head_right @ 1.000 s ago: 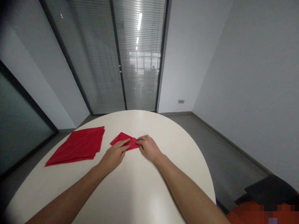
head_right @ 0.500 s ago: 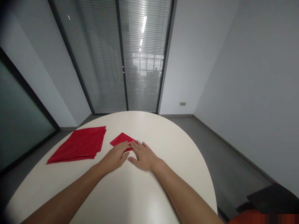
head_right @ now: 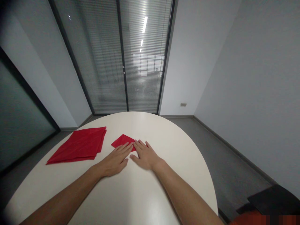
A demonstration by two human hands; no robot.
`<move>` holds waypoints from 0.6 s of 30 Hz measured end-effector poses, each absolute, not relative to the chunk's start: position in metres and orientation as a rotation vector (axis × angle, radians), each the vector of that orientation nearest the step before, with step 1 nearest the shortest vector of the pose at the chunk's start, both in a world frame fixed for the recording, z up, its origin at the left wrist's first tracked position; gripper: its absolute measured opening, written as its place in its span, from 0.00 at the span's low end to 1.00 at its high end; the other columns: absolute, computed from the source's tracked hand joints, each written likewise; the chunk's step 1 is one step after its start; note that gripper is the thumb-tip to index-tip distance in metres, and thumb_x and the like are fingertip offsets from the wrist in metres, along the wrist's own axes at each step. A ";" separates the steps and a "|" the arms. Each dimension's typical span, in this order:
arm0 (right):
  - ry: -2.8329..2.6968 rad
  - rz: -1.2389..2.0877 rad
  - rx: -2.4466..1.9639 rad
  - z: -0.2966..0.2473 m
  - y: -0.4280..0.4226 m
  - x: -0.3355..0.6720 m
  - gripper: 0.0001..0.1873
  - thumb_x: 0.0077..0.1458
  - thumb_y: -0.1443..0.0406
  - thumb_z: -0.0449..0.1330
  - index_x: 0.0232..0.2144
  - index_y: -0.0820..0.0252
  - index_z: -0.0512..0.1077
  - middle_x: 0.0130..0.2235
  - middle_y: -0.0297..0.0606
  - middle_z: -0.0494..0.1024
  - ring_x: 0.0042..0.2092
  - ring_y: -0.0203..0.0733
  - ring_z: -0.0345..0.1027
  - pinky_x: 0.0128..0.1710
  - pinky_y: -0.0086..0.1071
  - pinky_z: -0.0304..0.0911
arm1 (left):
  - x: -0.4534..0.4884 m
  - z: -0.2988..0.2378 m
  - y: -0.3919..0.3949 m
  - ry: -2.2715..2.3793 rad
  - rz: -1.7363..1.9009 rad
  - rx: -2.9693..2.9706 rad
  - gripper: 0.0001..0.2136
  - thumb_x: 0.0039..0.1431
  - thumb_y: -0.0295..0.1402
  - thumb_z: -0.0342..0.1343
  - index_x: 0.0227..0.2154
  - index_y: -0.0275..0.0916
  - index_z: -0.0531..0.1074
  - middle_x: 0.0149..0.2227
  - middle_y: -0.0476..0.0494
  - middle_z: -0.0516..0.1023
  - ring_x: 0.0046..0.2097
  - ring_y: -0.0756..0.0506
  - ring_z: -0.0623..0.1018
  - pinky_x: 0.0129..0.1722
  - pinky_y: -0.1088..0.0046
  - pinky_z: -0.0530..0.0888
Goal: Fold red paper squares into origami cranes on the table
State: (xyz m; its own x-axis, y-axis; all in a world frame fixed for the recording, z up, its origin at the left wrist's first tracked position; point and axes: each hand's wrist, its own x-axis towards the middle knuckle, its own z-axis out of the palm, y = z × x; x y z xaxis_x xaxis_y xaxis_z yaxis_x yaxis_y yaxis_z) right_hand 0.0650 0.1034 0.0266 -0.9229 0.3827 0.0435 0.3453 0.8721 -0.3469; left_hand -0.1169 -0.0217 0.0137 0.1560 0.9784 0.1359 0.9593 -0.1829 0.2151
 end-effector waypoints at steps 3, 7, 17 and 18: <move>-2.880 0.407 -0.711 0.026 0.106 0.065 0.42 0.67 0.45 0.44 0.70 0.69 0.50 0.72 0.53 0.48 0.73 0.59 0.36 0.70 0.58 0.32 | -0.114 0.015 -0.022 2.013 0.405 2.318 0.29 0.65 0.30 0.45 0.69 0.38 0.55 0.71 0.38 0.56 0.71 0.40 0.57 0.68 0.54 0.57; -2.853 0.356 -0.562 0.028 0.105 0.068 0.38 0.68 0.49 0.46 0.70 0.67 0.51 0.72 0.51 0.49 0.73 0.55 0.38 0.71 0.55 0.35 | -0.110 0.021 -0.023 2.074 0.447 2.298 0.28 0.63 0.31 0.48 0.66 0.40 0.61 0.68 0.37 0.63 0.67 0.35 0.64 0.64 0.49 0.62; -2.891 0.541 -0.586 0.033 0.109 0.072 0.38 0.68 0.47 0.47 0.70 0.64 0.53 0.71 0.47 0.53 0.72 0.58 0.40 0.70 0.57 0.37 | -0.108 0.026 -0.019 2.100 0.569 2.337 0.19 0.66 0.32 0.50 0.58 0.41 0.70 0.61 0.40 0.73 0.58 0.37 0.72 0.59 0.52 0.69; -2.880 0.527 -0.576 0.032 0.110 0.072 0.37 0.68 0.47 0.47 0.70 0.63 0.54 0.71 0.46 0.54 0.73 0.58 0.40 0.70 0.57 0.37 | -0.108 0.026 -0.018 2.106 0.584 2.340 0.19 0.66 0.31 0.50 0.57 0.40 0.71 0.59 0.40 0.74 0.57 0.38 0.73 0.59 0.53 0.69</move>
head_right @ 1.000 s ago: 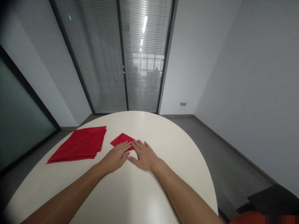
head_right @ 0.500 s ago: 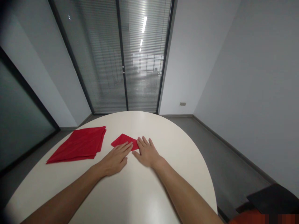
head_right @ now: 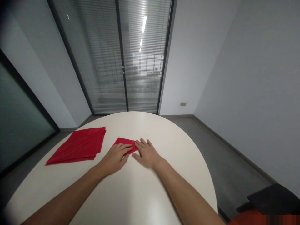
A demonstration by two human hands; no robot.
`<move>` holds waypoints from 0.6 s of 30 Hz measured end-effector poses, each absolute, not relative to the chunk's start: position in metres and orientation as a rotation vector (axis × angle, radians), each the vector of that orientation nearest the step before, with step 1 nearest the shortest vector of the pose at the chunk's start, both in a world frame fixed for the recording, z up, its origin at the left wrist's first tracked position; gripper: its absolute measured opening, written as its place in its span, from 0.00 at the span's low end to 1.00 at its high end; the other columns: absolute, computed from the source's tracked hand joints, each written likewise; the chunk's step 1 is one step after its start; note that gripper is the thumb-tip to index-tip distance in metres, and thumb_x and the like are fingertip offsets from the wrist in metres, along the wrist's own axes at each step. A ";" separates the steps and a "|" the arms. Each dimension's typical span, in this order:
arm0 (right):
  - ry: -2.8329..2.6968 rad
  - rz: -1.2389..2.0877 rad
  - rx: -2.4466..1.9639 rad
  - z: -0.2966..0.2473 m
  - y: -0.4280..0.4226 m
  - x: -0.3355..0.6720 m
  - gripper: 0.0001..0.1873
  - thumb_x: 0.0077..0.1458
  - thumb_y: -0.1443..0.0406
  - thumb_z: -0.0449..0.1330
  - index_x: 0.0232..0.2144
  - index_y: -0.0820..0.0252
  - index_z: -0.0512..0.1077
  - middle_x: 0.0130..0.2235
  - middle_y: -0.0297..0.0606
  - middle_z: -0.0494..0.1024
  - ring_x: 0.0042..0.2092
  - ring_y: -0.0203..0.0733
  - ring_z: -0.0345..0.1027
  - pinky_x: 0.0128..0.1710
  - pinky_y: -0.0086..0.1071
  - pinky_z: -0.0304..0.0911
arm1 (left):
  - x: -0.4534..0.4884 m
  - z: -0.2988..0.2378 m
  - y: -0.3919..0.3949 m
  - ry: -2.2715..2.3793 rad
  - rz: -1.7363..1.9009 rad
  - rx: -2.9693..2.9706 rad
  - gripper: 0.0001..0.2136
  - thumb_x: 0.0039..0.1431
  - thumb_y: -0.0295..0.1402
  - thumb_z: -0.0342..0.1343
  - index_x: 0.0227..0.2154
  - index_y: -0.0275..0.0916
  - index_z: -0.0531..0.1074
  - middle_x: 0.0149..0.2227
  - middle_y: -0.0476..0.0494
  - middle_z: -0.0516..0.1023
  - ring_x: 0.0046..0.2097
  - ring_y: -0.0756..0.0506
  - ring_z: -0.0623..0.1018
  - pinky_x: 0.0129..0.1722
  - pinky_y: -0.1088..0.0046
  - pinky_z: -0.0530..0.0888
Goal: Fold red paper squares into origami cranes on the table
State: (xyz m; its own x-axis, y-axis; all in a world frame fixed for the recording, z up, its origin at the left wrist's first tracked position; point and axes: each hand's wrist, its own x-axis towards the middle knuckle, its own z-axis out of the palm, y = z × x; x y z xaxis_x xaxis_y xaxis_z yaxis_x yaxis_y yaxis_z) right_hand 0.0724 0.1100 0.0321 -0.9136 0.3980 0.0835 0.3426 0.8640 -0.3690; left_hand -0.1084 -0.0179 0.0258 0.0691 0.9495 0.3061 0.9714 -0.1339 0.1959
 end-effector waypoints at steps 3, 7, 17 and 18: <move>-2.851 0.488 -0.542 0.030 0.112 0.072 0.35 0.68 0.49 0.48 0.69 0.62 0.57 0.70 0.45 0.57 0.72 0.59 0.40 0.70 0.58 0.36 | -0.109 0.024 -0.016 -2.017 -0.607 -2.227 0.17 0.67 0.29 0.48 0.55 0.40 0.73 0.57 0.40 0.76 0.56 0.39 0.74 0.58 0.56 0.71; -2.789 0.412 -0.485 0.029 0.114 0.071 0.28 0.66 0.52 0.54 0.63 0.57 0.67 0.65 0.44 0.67 0.69 0.58 0.50 0.68 0.57 0.44 | -0.111 0.022 -0.015 -2.033 -0.644 -2.213 0.18 0.68 0.27 0.46 0.55 0.38 0.73 0.57 0.40 0.76 0.57 0.41 0.75 0.58 0.59 0.73; -2.638 0.288 -0.455 0.035 0.117 0.068 0.12 0.68 0.64 0.56 0.47 0.53 0.79 0.43 0.39 0.82 0.46 0.44 0.71 0.50 0.39 0.61 | -0.111 0.026 -0.014 -2.016 -0.667 -2.191 0.15 0.69 0.30 0.49 0.54 0.40 0.74 0.53 0.41 0.80 0.53 0.41 0.80 0.53 0.60 0.78; -2.639 0.287 -0.437 0.035 0.117 0.068 0.12 0.68 0.64 0.56 0.48 0.53 0.79 0.44 0.39 0.82 0.47 0.44 0.71 0.50 0.39 0.61 | -0.111 0.025 -0.014 -2.016 -0.653 -2.182 0.15 0.69 0.30 0.49 0.53 0.40 0.75 0.53 0.41 0.81 0.53 0.40 0.80 0.52 0.59 0.78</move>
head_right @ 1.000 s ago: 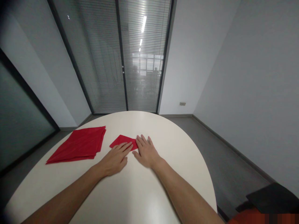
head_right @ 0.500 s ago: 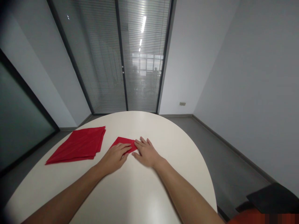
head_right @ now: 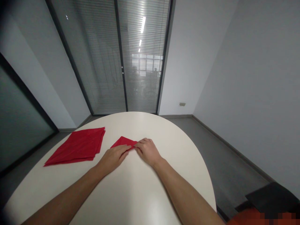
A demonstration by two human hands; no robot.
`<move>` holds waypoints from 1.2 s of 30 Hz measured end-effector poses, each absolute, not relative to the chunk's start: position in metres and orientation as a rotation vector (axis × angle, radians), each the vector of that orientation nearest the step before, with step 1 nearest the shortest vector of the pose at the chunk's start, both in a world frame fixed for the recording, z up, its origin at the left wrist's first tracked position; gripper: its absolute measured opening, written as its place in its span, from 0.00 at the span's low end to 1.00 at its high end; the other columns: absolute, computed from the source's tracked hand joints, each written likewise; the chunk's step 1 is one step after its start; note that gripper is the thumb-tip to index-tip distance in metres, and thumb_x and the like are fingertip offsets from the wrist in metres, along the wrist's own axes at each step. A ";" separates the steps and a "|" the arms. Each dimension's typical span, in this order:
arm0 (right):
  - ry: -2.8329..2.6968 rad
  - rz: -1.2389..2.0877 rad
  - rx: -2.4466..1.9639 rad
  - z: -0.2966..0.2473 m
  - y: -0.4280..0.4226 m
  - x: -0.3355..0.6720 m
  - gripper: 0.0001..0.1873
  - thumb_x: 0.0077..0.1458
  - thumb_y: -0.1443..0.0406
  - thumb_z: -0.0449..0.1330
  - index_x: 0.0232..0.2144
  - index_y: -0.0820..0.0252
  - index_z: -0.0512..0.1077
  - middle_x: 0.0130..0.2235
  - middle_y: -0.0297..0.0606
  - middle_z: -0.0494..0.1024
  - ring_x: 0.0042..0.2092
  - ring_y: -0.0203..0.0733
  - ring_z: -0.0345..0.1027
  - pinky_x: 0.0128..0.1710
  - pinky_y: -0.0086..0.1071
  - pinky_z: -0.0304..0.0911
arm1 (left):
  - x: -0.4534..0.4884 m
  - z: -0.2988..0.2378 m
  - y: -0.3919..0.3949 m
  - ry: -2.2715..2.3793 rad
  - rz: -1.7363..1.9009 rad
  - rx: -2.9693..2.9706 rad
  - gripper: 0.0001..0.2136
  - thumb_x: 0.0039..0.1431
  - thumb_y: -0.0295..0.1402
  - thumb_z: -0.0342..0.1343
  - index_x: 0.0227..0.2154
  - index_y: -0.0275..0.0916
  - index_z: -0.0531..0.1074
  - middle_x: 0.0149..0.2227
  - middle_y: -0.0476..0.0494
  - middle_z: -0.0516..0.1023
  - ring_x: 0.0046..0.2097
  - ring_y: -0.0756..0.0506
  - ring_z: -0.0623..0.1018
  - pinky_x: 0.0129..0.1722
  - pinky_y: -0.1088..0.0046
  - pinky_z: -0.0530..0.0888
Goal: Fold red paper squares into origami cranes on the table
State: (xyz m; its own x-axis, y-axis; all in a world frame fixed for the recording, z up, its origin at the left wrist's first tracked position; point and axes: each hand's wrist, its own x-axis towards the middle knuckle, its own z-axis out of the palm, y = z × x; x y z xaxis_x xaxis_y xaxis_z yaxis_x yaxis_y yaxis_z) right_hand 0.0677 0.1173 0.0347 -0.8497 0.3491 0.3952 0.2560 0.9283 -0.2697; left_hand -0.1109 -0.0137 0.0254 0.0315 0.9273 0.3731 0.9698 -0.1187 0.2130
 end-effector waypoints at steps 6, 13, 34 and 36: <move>-2.713 0.292 -0.408 0.036 0.118 0.069 0.16 0.68 0.66 0.55 0.54 0.51 0.75 0.47 0.37 0.83 0.49 0.46 0.72 0.48 0.39 0.61 | -0.115 0.024 -0.012 -1.953 -0.669 -2.181 0.14 0.69 0.29 0.50 0.52 0.42 0.76 0.51 0.43 0.82 0.52 0.41 0.81 0.52 0.61 0.78; -2.757 0.268 -0.471 0.041 0.126 0.077 0.16 0.69 0.65 0.53 0.53 0.52 0.76 0.44 0.40 0.84 0.46 0.45 0.75 0.49 0.38 0.60 | -0.119 0.024 -0.016 -1.958 -0.766 -2.174 0.16 0.69 0.27 0.48 0.54 0.44 0.75 0.53 0.47 0.81 0.52 0.42 0.81 0.51 0.62 0.79; -2.372 0.829 -0.603 0.034 0.138 0.080 0.13 0.67 0.63 0.52 0.47 0.58 0.73 0.42 0.40 0.81 0.42 0.43 0.73 0.42 0.35 0.63 | -0.125 0.023 -0.014 -2.044 -1.030 -1.763 0.12 0.67 0.34 0.55 0.51 0.41 0.73 0.47 0.41 0.82 0.47 0.38 0.81 0.49 0.57 0.76; -2.288 0.975 -0.587 0.033 0.140 0.080 0.12 0.65 0.61 0.55 0.44 0.58 0.75 0.42 0.40 0.81 0.42 0.43 0.73 0.43 0.36 0.64 | -0.125 0.025 -0.014 -2.074 -1.161 -1.708 0.11 0.66 0.35 0.56 0.50 0.42 0.73 0.47 0.41 0.82 0.47 0.38 0.81 0.49 0.57 0.76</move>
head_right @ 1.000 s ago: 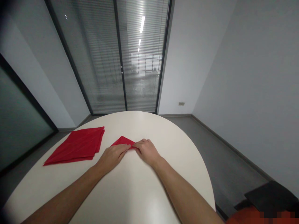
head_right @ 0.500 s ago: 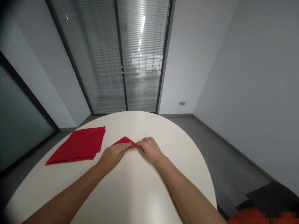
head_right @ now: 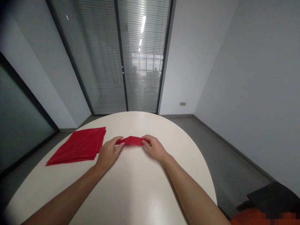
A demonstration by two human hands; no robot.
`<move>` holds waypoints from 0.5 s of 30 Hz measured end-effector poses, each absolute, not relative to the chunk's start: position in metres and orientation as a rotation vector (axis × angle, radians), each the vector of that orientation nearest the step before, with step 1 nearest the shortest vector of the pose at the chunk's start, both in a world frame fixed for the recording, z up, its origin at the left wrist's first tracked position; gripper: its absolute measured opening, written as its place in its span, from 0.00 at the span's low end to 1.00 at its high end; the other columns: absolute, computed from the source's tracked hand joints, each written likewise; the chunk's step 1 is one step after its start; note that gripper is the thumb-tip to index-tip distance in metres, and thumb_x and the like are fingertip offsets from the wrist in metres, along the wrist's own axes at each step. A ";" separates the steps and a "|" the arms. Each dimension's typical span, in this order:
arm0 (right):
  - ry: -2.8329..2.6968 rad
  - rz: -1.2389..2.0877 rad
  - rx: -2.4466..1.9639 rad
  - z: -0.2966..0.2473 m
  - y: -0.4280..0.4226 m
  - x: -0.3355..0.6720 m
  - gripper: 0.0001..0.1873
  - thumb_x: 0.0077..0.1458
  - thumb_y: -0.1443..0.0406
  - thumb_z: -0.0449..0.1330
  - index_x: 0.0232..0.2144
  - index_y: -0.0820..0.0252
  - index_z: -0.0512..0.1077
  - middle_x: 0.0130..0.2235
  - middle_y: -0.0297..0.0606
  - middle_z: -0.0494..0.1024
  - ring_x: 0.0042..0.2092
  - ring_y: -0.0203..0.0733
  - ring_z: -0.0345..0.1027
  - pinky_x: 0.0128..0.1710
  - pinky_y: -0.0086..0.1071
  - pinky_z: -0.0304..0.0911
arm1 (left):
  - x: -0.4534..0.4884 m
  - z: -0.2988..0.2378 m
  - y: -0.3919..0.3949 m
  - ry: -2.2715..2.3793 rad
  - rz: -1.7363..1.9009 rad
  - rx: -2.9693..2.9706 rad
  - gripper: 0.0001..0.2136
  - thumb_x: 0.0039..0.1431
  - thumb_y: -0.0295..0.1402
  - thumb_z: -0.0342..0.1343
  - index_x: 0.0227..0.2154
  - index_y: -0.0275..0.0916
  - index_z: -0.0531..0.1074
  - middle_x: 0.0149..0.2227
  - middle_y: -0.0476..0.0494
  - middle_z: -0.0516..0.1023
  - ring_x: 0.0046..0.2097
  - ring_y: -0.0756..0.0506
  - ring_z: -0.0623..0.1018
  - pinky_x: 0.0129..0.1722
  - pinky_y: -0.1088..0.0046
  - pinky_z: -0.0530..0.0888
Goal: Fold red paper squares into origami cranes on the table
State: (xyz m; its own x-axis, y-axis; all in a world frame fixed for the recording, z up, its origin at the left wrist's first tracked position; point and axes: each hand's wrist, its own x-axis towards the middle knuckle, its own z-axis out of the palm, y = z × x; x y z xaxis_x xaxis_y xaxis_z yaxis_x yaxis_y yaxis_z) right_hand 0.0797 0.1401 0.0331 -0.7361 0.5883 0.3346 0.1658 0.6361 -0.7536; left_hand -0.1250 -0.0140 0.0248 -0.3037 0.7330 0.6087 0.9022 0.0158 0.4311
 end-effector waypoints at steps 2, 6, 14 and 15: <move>-2.156 1.179 -0.570 0.033 0.144 0.079 0.12 0.61 0.59 0.60 0.42 0.59 0.76 0.41 0.39 0.81 0.42 0.43 0.73 0.44 0.36 0.65 | -0.123 0.027 -0.014 -2.120 -1.361 -1.642 0.12 0.65 0.36 0.57 0.49 0.42 0.72 0.48 0.42 0.81 0.47 0.40 0.81 0.49 0.60 0.76; -1.827 1.488 -0.640 0.035 0.152 0.080 0.22 0.49 0.55 0.70 0.43 0.60 0.75 0.34 0.37 0.81 0.33 0.39 0.72 0.36 0.33 0.65 | -0.118 0.032 -0.010 -2.162 -1.906 -1.545 0.13 0.63 0.39 0.57 0.47 0.40 0.71 0.44 0.41 0.82 0.44 0.42 0.82 0.43 0.66 0.78; -1.662 1.639 -0.848 0.024 0.165 0.083 0.38 0.43 0.54 0.74 0.54 0.61 0.67 0.21 0.24 0.70 0.21 0.32 0.62 0.21 0.26 0.56 | -0.114 0.026 -0.007 -2.294 -1.804 -1.680 0.12 0.65 0.40 0.52 0.42 0.38 0.74 0.41 0.41 0.81 0.41 0.43 0.81 0.44 0.63 0.78; -1.685 1.642 -0.862 0.022 0.166 0.084 0.38 0.45 0.55 0.73 0.54 0.62 0.66 0.20 0.23 0.69 0.20 0.32 0.61 0.20 0.25 0.55 | -0.114 0.025 -0.008 -2.271 -1.692 -1.731 0.12 0.66 0.39 0.51 0.44 0.38 0.74 0.45 0.39 0.80 0.45 0.42 0.80 0.48 0.61 0.77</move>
